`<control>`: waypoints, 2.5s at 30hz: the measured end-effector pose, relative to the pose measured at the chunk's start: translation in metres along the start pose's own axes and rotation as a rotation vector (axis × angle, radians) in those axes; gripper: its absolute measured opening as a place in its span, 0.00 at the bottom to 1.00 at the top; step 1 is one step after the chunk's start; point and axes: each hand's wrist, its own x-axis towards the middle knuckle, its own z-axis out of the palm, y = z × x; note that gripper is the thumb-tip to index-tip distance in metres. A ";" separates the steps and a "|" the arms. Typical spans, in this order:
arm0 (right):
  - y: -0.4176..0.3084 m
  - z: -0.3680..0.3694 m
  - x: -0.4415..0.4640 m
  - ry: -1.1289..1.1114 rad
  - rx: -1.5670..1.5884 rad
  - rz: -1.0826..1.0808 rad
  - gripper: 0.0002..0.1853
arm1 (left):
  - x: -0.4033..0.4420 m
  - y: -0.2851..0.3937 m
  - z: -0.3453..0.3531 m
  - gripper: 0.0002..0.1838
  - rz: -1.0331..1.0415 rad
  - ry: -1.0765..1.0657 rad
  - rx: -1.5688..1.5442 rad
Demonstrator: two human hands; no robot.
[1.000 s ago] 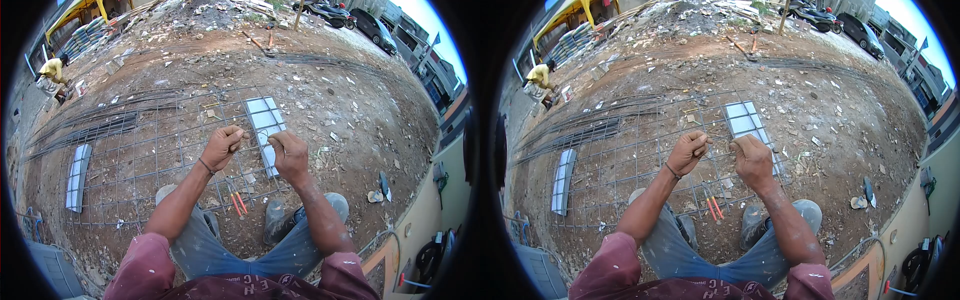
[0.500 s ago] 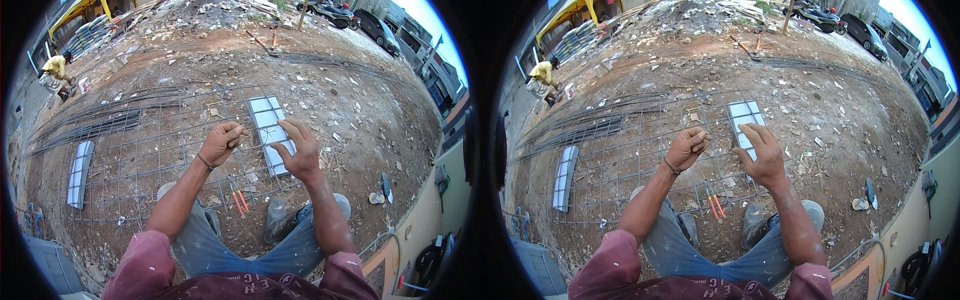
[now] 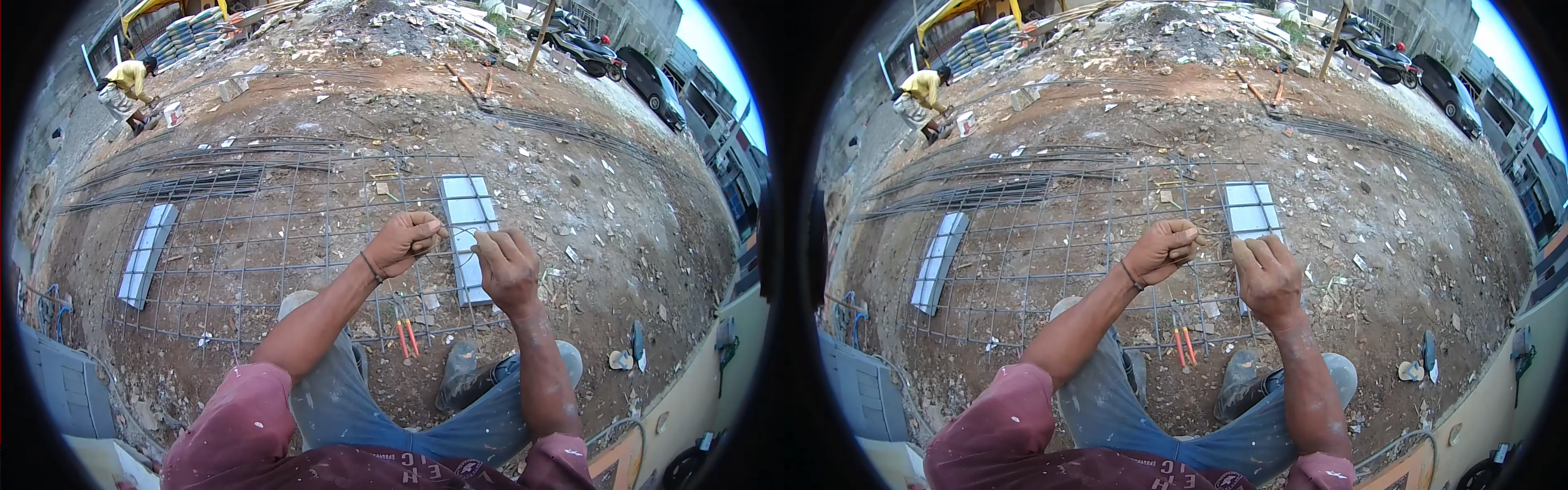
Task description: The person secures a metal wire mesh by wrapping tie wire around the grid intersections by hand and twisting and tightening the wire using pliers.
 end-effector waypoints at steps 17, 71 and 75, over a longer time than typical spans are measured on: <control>-0.019 0.005 -0.012 -0.156 1.310 0.991 0.07 | 0.003 -0.004 -0.024 0.13 0.103 -0.132 0.137; 0.027 -0.001 -0.024 -0.104 0.375 0.686 0.03 | 0.005 -0.027 -0.032 0.22 0.092 -0.331 -0.479; 0.047 -0.026 -0.018 -0.025 0.165 0.547 0.02 | -0.009 0.008 -0.034 0.17 -0.107 0.001 0.256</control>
